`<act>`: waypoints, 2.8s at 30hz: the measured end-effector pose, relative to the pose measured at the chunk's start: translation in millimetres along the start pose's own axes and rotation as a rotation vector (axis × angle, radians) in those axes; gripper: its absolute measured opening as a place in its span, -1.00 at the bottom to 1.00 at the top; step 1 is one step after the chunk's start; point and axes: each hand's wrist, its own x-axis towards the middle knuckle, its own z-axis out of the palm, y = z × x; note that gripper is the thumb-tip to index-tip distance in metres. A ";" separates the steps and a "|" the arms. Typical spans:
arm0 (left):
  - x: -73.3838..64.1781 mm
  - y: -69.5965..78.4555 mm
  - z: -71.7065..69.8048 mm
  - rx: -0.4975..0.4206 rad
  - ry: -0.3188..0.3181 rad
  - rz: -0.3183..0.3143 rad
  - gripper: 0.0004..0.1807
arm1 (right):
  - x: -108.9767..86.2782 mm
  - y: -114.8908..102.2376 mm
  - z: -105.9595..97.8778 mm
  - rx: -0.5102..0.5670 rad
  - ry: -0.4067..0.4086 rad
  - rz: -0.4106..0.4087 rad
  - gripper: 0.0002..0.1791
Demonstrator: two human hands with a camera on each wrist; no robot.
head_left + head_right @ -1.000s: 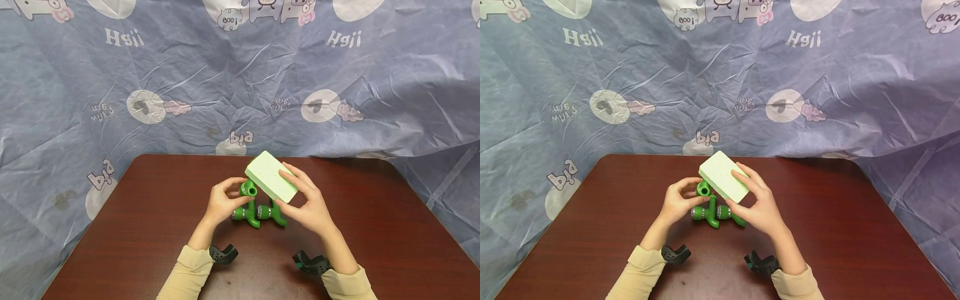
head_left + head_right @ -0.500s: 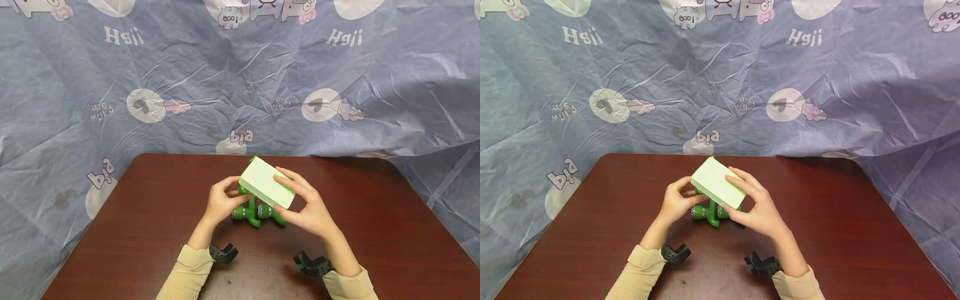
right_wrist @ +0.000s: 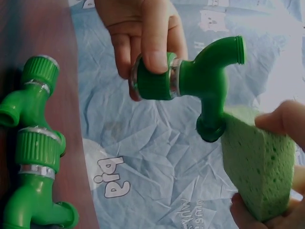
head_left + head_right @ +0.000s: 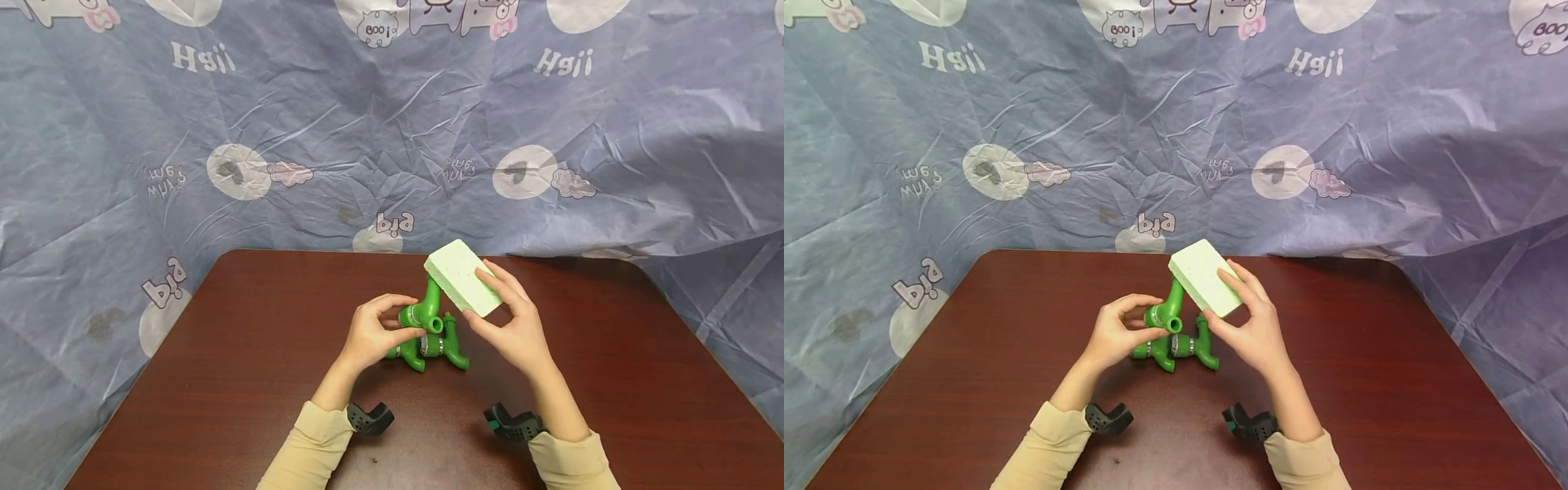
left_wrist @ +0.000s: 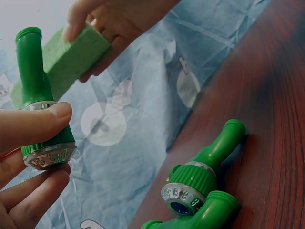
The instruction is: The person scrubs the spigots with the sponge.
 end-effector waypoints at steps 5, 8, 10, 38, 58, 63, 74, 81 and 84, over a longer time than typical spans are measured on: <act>0.6 -0.7 -2.6 -0.018 -0.001 0.022 -0.55 | 0.5 3.5 -2.2 0.010 0.018 0.013 -0.38; 0.9 -1.5 -4.7 -0.025 0.001 0.049 -0.55 | 0.3 3.3 -4.2 0.013 -0.043 -0.002 -0.38; 1.1 -2.1 -5.6 -0.018 0.009 0.067 -0.56 | 0.3 2.6 -4.9 0.003 -0.084 -0.008 -0.39; 6.3 -32.6 -8.1 -0.119 0.238 0.029 -0.50 | -1.3 3.1 -6.0 0.008 -0.188 -0.053 -0.36; 2.4 -6.3 -8.5 -0.113 0.083 0.087 -0.51 | -9.4 39.4 6.2 -0.098 -0.216 -0.034 -0.30; 1.9 -5.3 -7.4 -0.100 0.050 0.081 -0.52 | -9.8 45.0 11.3 -0.196 -0.222 -0.093 -0.28; 1.9 -4.4 -5.7 -0.089 0.014 0.098 -0.53 | -8.0 43.6 10.2 -0.261 -0.084 -0.094 -0.26; 1.8 -0.8 -5.8 -0.051 -0.006 0.110 -0.55 | -9.7 41.4 16.9 -0.271 -0.190 -0.082 -0.29; 1.9 1.2 -5.6 -0.024 -0.010 0.130 -0.55 | -9.7 40.4 15.4 -0.253 -0.154 -0.039 -0.30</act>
